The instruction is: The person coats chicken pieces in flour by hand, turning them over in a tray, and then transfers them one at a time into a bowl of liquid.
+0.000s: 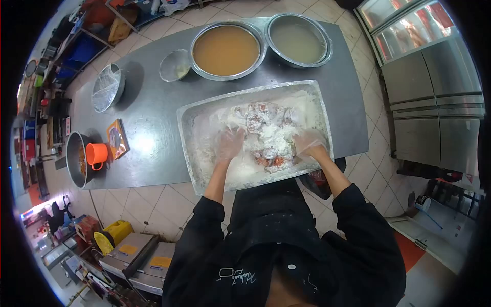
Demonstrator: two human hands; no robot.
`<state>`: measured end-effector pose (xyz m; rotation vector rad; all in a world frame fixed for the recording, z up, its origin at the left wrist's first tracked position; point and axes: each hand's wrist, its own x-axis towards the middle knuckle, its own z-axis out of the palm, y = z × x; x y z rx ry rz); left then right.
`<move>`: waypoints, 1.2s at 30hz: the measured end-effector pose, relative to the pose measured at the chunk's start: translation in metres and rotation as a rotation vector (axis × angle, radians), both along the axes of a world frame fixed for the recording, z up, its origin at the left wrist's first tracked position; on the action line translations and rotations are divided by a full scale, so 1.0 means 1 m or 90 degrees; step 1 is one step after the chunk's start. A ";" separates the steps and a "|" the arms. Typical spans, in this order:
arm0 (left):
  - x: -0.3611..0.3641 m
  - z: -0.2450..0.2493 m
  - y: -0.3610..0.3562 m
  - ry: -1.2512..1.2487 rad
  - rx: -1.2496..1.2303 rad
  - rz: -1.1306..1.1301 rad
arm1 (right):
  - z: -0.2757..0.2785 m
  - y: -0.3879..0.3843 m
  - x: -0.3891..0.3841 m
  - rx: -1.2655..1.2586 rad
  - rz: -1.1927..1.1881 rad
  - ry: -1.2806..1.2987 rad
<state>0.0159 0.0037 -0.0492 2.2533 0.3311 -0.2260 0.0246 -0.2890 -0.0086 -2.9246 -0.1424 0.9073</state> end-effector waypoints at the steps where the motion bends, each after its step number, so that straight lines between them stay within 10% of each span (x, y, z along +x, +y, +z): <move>1: -0.005 -0.028 -0.002 -0.036 0.054 0.020 | -0.009 0.000 -0.004 0.006 -0.045 0.022; 3: -0.012 -0.031 -0.008 -0.065 0.109 0.036 | -0.011 0.004 -0.010 0.012 -0.093 0.052; 8: -0.007 -0.029 -0.017 0.213 -0.308 0.114 | 0.035 0.031 0.000 0.153 -0.466 0.141; 11: -0.019 0.007 -0.031 0.217 -0.691 0.148 | -0.003 0.029 -0.008 0.275 -0.418 0.172; 18: -0.015 0.035 -0.049 0.297 -0.812 0.219 | -0.004 0.030 0.009 0.597 -0.116 0.108; 20: -0.015 0.037 -0.046 0.359 -0.898 0.191 | -0.005 0.040 0.022 0.603 -0.285 0.276; 27: -0.019 0.034 -0.021 0.087 -0.680 0.124 | 0.023 0.054 0.031 0.373 -0.339 0.142; 30: -0.016 0.051 -0.014 0.035 -0.299 0.083 | 0.072 0.057 0.024 0.188 -0.013 0.046; 32: -0.001 0.151 -0.025 0.158 -0.330 0.000 | 0.067 0.055 0.017 0.202 -0.076 0.024; 36: -0.005 0.094 -0.037 0.049 -0.463 -0.106 | 0.064 0.040 0.017 0.325 -0.122 -0.012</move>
